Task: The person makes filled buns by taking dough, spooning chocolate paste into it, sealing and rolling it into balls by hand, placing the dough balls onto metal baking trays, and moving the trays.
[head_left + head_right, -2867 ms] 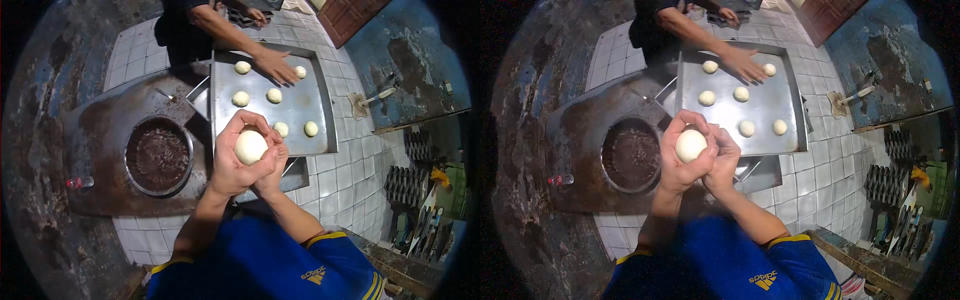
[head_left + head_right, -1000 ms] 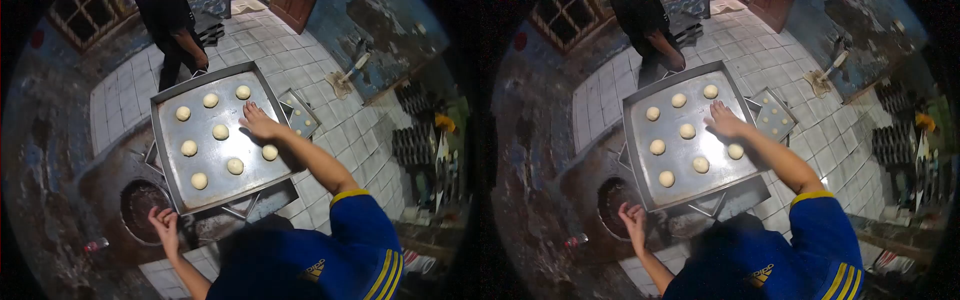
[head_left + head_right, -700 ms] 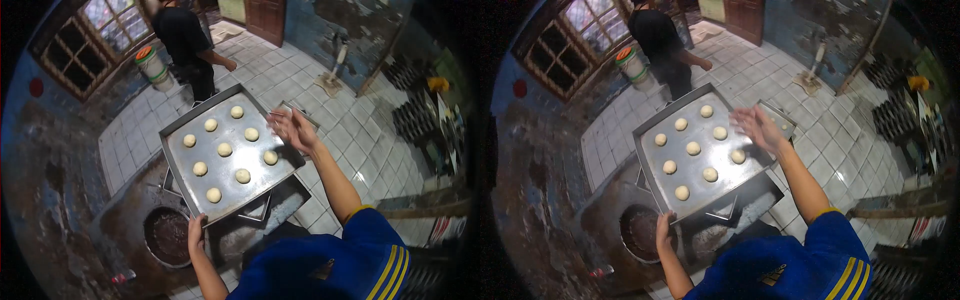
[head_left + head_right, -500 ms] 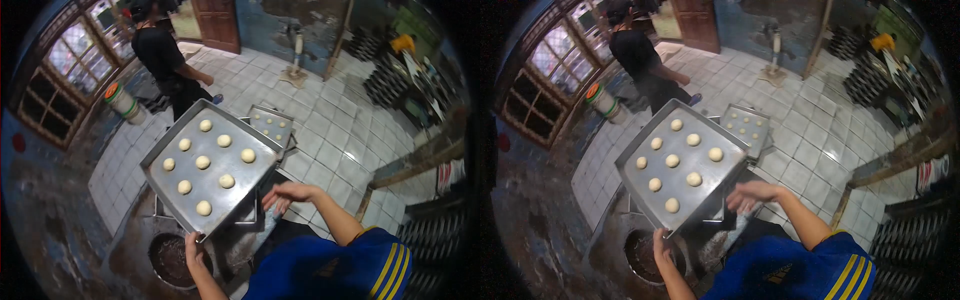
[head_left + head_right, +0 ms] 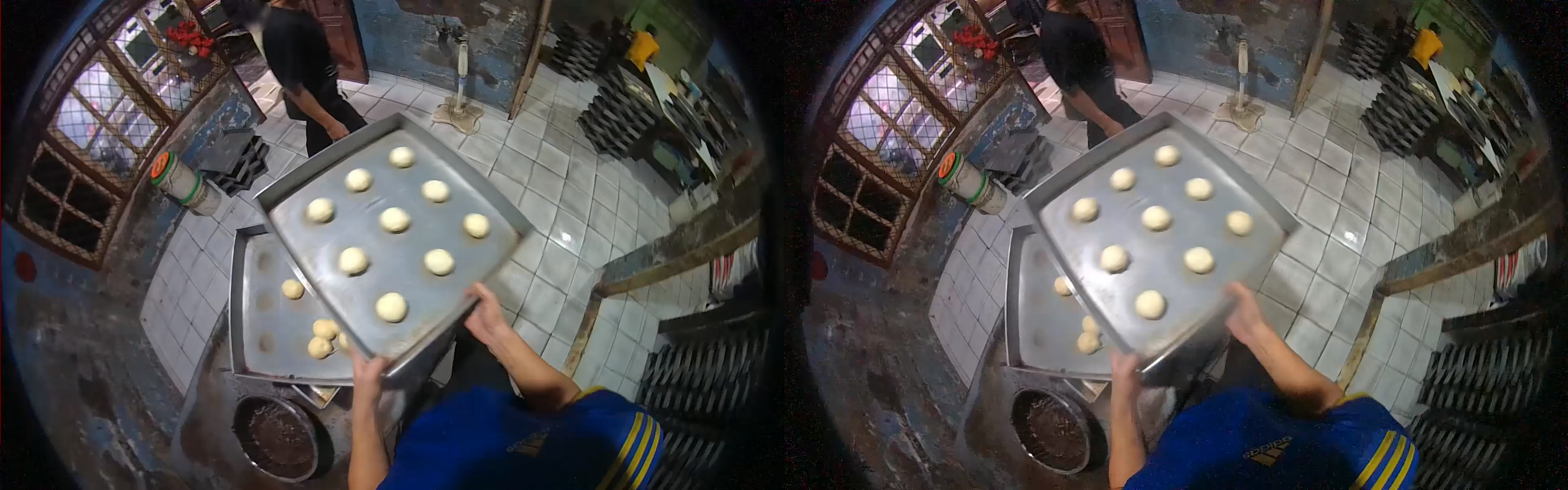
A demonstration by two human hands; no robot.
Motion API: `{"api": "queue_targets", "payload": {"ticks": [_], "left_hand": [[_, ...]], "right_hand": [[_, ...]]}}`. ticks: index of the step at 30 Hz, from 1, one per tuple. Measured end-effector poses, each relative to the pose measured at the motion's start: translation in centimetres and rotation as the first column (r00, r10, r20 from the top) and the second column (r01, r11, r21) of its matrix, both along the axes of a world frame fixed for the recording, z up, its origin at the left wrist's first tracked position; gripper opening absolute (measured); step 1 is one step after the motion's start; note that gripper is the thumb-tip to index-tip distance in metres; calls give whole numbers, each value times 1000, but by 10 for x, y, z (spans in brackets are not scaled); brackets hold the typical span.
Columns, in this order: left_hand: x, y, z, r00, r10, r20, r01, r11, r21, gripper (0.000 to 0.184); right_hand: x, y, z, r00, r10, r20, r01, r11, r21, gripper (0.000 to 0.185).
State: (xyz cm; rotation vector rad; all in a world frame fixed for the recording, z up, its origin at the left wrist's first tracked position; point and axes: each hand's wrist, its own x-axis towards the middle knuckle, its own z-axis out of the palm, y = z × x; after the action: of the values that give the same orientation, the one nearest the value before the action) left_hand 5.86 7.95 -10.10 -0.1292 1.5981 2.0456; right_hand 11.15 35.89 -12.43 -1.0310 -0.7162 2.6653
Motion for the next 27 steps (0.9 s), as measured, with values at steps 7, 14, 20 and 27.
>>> {"api": "queue_targets", "payload": {"ticks": [7, 14, 20, 27], "left_hand": [[-73, 186, 9, 897, -437, -60, 430, 896, -109, 72], [-77, 256, -62, 861, -356, 364, 416, 904, -99, 71], [-81, 262, -98, 837, -285, 468, 406, 896, -180, 67], [-68, 255, -117, 802, -110, 587, 336, 896, -291, 56]], "right_hand": [[33, 164, -33, 981, -183, -61, 189, 976, 111, 44], [25, 282, -170, 957, -197, 215, 160, 971, 180, 39], [-92, 305, -286, 877, -187, 442, 154, 982, 109, 18], [-294, 293, -385, 887, -73, 457, 158, 976, -151, 11]]}}
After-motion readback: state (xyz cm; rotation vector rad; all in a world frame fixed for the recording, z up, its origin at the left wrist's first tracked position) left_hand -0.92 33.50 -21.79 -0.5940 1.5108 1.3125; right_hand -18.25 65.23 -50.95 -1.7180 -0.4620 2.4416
